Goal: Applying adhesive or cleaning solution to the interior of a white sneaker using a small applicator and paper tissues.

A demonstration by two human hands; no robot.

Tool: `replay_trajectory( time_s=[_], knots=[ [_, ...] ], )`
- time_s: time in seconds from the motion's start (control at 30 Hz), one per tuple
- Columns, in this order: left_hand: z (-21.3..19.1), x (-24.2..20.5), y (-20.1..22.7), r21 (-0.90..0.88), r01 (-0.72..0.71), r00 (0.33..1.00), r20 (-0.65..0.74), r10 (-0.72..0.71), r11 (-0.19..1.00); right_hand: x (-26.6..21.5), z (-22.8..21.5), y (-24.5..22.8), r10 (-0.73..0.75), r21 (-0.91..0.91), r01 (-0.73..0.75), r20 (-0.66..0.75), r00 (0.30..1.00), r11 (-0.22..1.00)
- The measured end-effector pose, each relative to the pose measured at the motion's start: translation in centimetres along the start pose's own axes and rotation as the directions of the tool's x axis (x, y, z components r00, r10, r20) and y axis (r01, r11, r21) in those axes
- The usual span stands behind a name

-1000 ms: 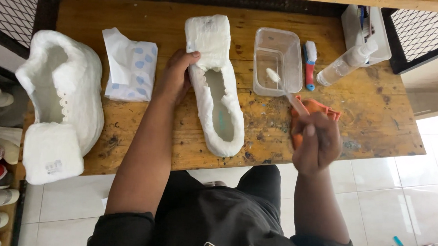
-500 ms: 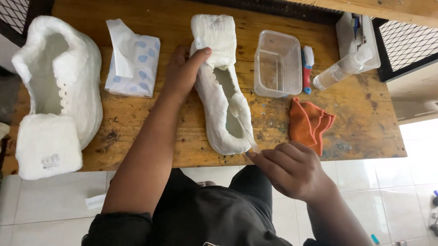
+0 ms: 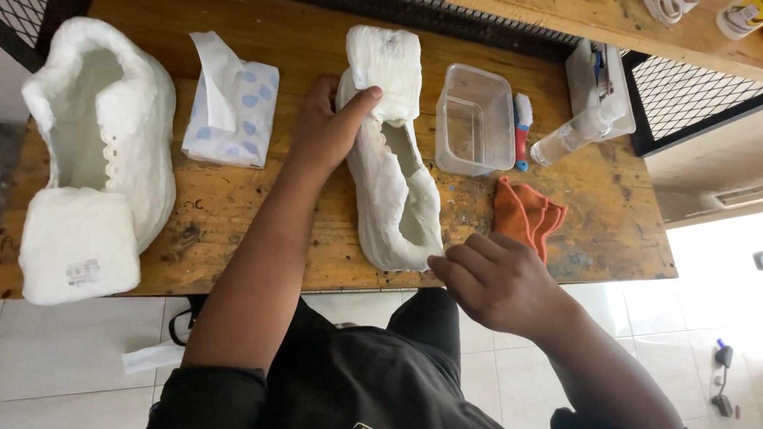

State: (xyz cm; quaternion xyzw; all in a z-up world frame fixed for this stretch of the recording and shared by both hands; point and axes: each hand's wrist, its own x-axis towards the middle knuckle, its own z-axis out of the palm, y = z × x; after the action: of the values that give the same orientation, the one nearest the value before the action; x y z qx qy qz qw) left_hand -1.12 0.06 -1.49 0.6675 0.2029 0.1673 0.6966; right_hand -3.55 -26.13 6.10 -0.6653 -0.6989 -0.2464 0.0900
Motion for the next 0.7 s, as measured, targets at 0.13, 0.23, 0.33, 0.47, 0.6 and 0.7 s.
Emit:
replay_trajectory(
  time_s=[0.13, 0.23, 0.33, 0.47, 0.6, 0.7],
  knots=[
    [-0.2, 0.2, 0.6, 0.011, 0.006, 1.0, 0.024, -0.007, 1.0, -0.2, 0.0, -0.2, -0.027, -0.026, 0.027, 0.011, 1.0, 0.999],
    [-0.2, -0.3, 2.5, 0.034, 0.194, 0.981, 0.018, -0.194, 0.98, 0.1, -0.3, 0.0, -0.003, -0.137, 0.023, 0.149, 0.989, 0.99],
    [-0.4, -0.7, 2.8, 0.077, 0.176, 0.984, 0.006, -0.177, 0.981, 0.6, -0.3, 0.0, -0.021, -0.144, 0.043, 0.155, 0.988, 0.989],
    [-0.5, -0.5, 2.8, 0.077, 0.204, 0.979, 0.009, -0.205, 0.976, 1.1, -0.5, 0.0, -0.059, -0.073, 0.067, 0.11, 0.992, 0.995],
    [-0.6, -0.6, 2.7, 0.067, 0.155, 0.987, 0.022, -0.157, 0.986, 1.3, -0.5, 0.1, -0.064, -0.073, 0.073, 0.115, 0.991, 0.995],
    [-0.5, -0.8, 2.9, 0.039, 0.164, 0.986, 0.02, -0.165, 0.986, 0.7, 0.0, 0.8, -0.017, -0.173, 0.046, 0.164, 0.986, 0.984]
  ],
)
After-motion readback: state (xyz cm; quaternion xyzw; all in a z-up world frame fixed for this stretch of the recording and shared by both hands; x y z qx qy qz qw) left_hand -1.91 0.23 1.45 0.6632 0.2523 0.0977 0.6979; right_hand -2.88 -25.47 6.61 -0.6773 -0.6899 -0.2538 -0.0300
